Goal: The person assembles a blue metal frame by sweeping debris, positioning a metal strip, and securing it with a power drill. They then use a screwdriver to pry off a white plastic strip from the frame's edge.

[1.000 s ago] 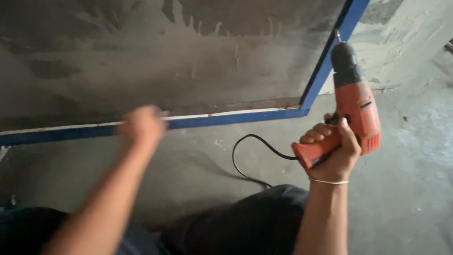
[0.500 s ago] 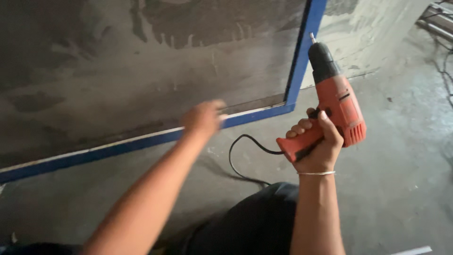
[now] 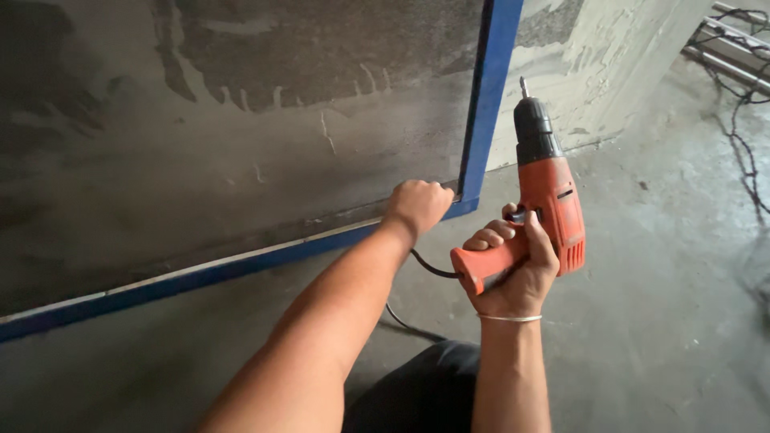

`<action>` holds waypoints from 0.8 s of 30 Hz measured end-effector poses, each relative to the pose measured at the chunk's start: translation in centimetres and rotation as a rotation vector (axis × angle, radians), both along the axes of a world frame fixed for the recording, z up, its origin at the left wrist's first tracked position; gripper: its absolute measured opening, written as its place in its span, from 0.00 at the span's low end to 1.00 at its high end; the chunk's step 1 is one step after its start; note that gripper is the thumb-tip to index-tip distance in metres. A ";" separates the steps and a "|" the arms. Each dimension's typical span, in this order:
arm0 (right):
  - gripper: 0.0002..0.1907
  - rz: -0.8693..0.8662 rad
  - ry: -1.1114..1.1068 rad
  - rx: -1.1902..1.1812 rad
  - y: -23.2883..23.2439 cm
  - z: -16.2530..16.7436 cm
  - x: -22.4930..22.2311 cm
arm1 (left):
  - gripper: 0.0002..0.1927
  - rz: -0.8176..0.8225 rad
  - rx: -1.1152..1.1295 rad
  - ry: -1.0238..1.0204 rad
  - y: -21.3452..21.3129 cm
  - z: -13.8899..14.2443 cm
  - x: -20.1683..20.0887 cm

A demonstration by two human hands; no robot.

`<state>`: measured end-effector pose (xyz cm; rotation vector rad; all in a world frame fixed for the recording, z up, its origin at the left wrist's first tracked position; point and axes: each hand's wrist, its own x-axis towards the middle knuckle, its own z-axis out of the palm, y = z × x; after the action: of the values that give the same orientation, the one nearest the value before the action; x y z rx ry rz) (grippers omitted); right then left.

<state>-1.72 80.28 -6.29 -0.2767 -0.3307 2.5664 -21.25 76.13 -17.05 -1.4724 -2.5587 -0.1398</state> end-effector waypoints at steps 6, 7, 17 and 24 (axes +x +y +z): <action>0.11 -0.003 0.040 0.027 0.3 -0.3 0.3 | 0.06 -0.179 -0.107 0.149 1.2 -2.5 -1.0; 0.11 -0.008 0.051 0.015 0.4 -0.2 0.4 | 0.06 -0.193 -0.128 0.168 1.3 -3.0 -1.2; 0.11 -0.007 0.075 0.008 0.4 -0.8 0.4 | 0.07 -0.015 -0.040 0.020 0.7 -0.4 0.8; 0.13 -0.055 0.090 0.135 1.8 -1.3 0.4 | 0.17 0.343 0.074 -0.327 -17.8 5.2 2.2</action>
<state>-1.34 82.06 -7.64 -0.1182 -0.4539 2.4798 -19.10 58.28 -11.82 -1.0350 -2.9806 -0.4523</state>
